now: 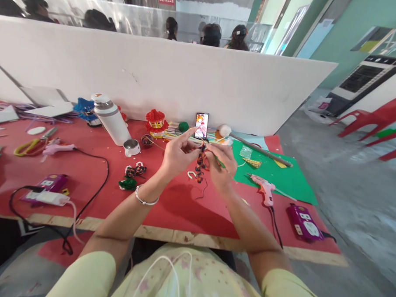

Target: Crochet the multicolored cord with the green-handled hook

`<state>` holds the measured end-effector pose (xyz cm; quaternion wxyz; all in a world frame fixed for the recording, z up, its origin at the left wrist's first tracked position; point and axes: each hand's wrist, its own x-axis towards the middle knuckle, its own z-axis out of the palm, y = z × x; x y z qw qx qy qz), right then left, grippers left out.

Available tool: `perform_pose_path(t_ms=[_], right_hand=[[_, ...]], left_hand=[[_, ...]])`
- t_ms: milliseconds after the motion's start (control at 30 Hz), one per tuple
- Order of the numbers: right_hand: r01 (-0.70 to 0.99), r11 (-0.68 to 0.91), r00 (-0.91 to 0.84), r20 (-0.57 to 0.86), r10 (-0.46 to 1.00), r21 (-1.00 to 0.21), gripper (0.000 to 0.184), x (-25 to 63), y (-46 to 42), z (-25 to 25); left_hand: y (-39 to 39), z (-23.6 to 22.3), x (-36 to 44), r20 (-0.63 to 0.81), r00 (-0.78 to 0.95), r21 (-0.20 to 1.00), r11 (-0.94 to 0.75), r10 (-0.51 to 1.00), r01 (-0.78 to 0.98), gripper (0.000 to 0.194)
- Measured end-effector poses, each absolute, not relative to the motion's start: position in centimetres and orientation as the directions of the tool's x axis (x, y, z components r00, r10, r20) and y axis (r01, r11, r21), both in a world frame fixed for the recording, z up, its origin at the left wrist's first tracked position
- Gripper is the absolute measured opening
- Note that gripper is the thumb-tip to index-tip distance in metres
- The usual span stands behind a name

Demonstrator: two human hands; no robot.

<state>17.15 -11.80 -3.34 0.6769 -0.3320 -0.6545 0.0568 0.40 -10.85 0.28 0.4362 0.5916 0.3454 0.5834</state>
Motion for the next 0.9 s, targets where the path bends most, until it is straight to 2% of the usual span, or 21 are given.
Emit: perform_pose_path(t_ms=[67, 100, 167, 267, 333, 500, 667, 767, 900], right_hand=[[0.394, 0.799, 0.183, 0.89, 0.417, -0.455, 0.018, 16.4, -11.9, -3.9], [0.347, 0.804, 0.219, 0.875, 0.432, -0.483, 0.018, 16.1, -11.7, -4.1], [0.137, 0.772, 0.269, 0.773, 0.574, -0.621, 0.02, 15.9, -11.1, -4.2], [-0.246, 0.576, 0.09, 0.573, 0.814, -0.78, 0.03, 16.9, -9.6, -3.5], [-0.356, 0.494, -0.111, 0.56, 0.821, -0.793, 0.034, 18.1, -8.6, -2.6], [-0.257, 0.452, -0.463, 0.52, 0.718, -0.854, 0.028, 21.9, -6.9, 0.2], [-0.033, 0.512, -0.574, 0.436, 0.693, -0.858, 0.022, 23.6, -7.3, 2.6], [0.066, 0.63, -0.539, 0.504, 0.675, -0.774, 0.017, 23.2, -8.0, 3.0], [0.18, 0.842, -0.45, 0.719, 0.53, -0.508, 0.014, 21.9, -8.9, 2.2]], left_hand=[[-10.8, 0.4, 0.7, 0.296, 0.155, 0.934, -0.252, 0.943, -0.252, 0.077], [-10.8, 0.6, 0.6, 0.244, 0.213, 0.935, -0.171, 0.946, -0.31, 0.076], [-10.7, 1.1, 0.0, 0.163, 0.304, 0.936, -0.049, 0.939, -0.349, 0.07], [-10.6, 2.1, -1.4, 0.138, 0.355, 0.955, -0.03, 0.925, -0.294, 0.057], [-10.6, 2.6, -2.2, 0.152, 0.392, 0.971, -0.062, 0.907, -0.232, 0.053], [-10.3, 2.9, -2.8, 0.217, 0.44, 0.974, -0.167, 0.871, -0.151, 0.053], [-9.7, 2.5, -2.6, 0.24, 0.38, 0.969, -0.245, 0.893, -0.035, 0.054], [-9.6, 2.2, -2.5, 0.278, 0.256, 0.953, -0.3, 0.926, 0.052, 0.055], [-9.7, 2.4, -2.5, 0.298, 0.154, 0.945, -0.314, 0.942, 0.092, 0.055]])
